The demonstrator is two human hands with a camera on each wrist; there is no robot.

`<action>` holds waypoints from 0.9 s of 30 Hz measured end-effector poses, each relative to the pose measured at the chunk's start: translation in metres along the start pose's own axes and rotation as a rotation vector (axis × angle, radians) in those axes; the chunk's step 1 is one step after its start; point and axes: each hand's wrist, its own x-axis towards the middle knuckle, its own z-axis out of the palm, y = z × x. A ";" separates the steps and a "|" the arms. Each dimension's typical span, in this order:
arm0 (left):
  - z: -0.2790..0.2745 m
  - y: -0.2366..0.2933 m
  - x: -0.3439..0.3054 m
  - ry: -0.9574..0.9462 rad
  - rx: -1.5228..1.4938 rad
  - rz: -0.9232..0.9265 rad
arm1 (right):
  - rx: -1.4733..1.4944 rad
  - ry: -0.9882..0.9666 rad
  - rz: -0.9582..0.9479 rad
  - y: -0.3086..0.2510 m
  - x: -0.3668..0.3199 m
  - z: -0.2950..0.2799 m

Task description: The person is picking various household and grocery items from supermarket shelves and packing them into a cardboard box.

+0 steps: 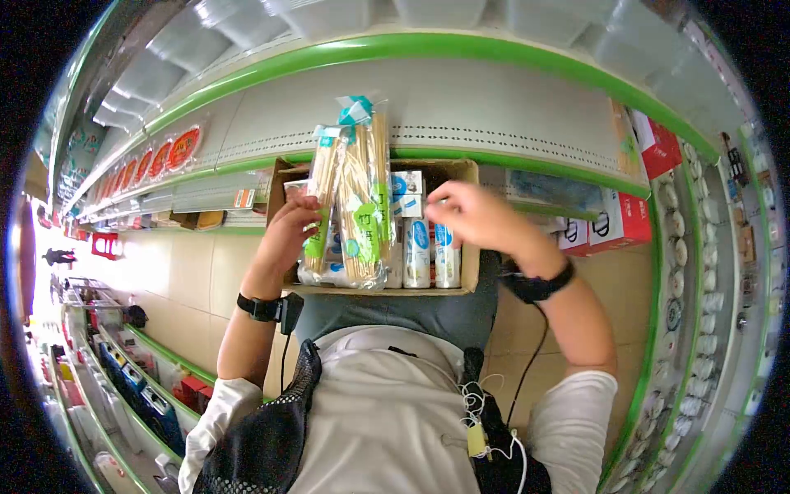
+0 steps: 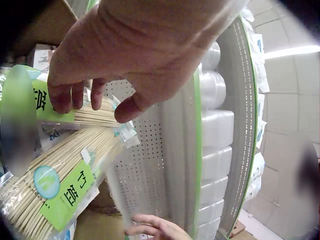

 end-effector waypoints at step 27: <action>-0.010 0.017 -0.022 -0.217 -0.372 -0.118 | 0.113 -0.033 0.180 -0.052 0.037 0.138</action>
